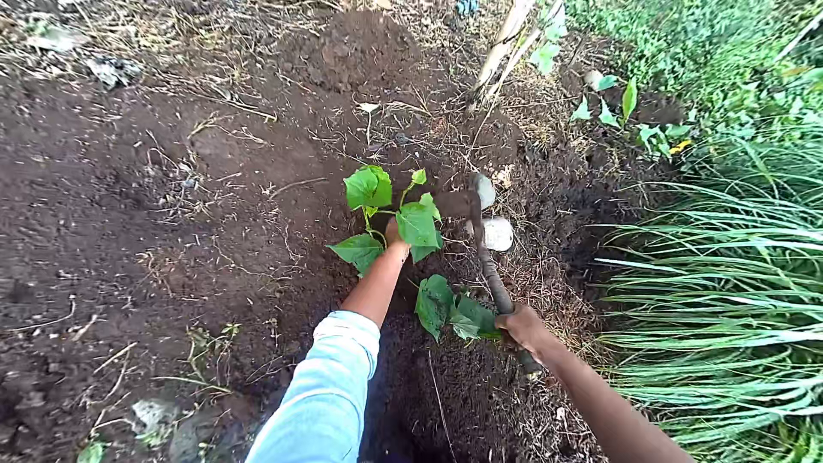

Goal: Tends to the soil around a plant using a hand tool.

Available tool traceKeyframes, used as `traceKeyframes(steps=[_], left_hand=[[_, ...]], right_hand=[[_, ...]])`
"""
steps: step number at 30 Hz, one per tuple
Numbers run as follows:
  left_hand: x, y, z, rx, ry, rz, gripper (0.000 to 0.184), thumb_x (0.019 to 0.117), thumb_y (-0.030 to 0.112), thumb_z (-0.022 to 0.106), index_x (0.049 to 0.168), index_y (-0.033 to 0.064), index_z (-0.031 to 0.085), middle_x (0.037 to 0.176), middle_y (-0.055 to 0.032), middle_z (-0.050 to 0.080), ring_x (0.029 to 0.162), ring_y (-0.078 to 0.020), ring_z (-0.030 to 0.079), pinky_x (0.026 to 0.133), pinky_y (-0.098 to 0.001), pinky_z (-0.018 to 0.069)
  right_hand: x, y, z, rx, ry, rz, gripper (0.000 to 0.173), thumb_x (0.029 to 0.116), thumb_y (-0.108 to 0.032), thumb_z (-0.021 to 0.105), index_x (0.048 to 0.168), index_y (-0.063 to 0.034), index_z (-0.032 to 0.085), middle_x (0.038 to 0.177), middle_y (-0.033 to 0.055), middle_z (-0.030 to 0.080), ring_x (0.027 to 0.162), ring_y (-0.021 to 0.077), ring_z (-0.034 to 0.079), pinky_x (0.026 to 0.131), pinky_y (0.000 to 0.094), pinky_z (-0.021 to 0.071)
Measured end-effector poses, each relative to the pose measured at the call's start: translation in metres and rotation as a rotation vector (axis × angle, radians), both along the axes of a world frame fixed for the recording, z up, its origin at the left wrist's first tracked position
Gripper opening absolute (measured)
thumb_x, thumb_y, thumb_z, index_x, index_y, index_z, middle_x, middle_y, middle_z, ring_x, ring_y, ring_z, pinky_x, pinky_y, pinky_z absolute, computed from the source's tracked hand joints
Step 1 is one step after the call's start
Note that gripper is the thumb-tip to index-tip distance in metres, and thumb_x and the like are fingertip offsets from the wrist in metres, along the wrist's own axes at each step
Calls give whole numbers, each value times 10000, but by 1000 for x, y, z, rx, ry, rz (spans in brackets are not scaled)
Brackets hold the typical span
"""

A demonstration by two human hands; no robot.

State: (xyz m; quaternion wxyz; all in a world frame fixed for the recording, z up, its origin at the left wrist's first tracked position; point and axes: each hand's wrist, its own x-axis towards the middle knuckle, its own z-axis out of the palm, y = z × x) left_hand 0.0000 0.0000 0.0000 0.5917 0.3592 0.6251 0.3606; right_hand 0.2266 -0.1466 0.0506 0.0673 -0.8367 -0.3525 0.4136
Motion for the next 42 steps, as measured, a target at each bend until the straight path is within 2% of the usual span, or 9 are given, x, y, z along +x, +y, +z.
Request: traceKeyframes(steps=[5, 9, 13, 16, 21, 25, 31, 36, 42], left_hand=[[29, -2, -26, 25, -102, 131, 575, 1053, 136, 581, 1558, 6, 339, 1560, -260, 412, 1440, -354, 421, 1194, -474, 360], [38, 7, -46, 71, 145, 134, 672, 914, 128, 764, 1503, 25, 459, 1511, -312, 445, 1402, -434, 446, 1157, -538, 382], [29, 1, -58, 141, 95, 65, 825, 845, -62, 746, 1564, 12, 350, 1530, -292, 444, 1437, -403, 425, 1207, -517, 331], [24, -3, -61, 190, 42, 42, 853, 841, -81, 737, 1576, 7, 312, 1531, -266, 454, 1426, -373, 444, 1198, -493, 348], [31, -6, -67, 288, -76, 104, 628, 953, -1, 668, 1518, -60, 402, 1510, -272, 487, 1414, -330, 472, 1199, -436, 360], [24, -12, -59, 217, 75, -43, 746, 936, 21, 691, 1581, 10, 317, 1514, -272, 480, 1410, -364, 473, 1191, -487, 369], [27, -9, -76, 283, 10, -19, 616, 911, -14, 710, 1477, -50, 470, 1448, -284, 542, 1373, -372, 513, 1175, -508, 395], [29, -14, -70, 267, 61, -47, 585, 954, 32, 677, 1491, -37, 458, 1465, -275, 530, 1402, -362, 482, 1203, -486, 353], [31, -6, -84, 314, -5, -28, 655, 887, -107, 687, 1491, -72, 437, 1475, -305, 505, 1398, -376, 479, 1188, -480, 366]], right_hand=[[4, 34, 59, 270, -46, -65, 231, 915, -37, 649, 1127, 7, 571, 718, 63, 564, 499, 134, 522, 479, 306, 481], [-30, 92, 40, 540, 23, -289, 164, 918, -56, 645, 1054, -9, 567, 699, 91, 583, 522, 185, 571, 518, 370, 531], [-20, 70, -25, 163, 0, -127, 227, 933, -72, 650, 1123, 2, 550, 753, 82, 577, 555, 175, 568, 545, 361, 531], [11, 24, -7, 37, 18, -78, 251, 936, -46, 646, 1159, -7, 537, 727, 68, 546, 502, 147, 523, 475, 314, 489], [25, 26, 56, 237, -25, -123, 223, 907, -18, 641, 1113, -3, 555, 680, 55, 553, 469, 131, 518, 455, 299, 486], [-22, 72, 22, 532, 132, -368, 163, 929, -41, 626, 1060, -9, 534, 666, 71, 549, 488, 166, 536, 486, 341, 510], [3, -1, -15, -24, 10, -13, 321, 906, -50, 680, 1201, 8, 569, 860, 131, 596, 635, 211, 581, 581, 400, 520], [40, -3, 36, 167, -67, -82, 285, 879, -26, 680, 1144, 4, 581, 764, 84, 572, 535, 161, 535, 502, 344, 489], [1, 1, -36, 143, 42, -187, 212, 939, -56, 633, 1121, 26, 562, 789, 91, 575, 589, 178, 561, 573, 360, 516]])
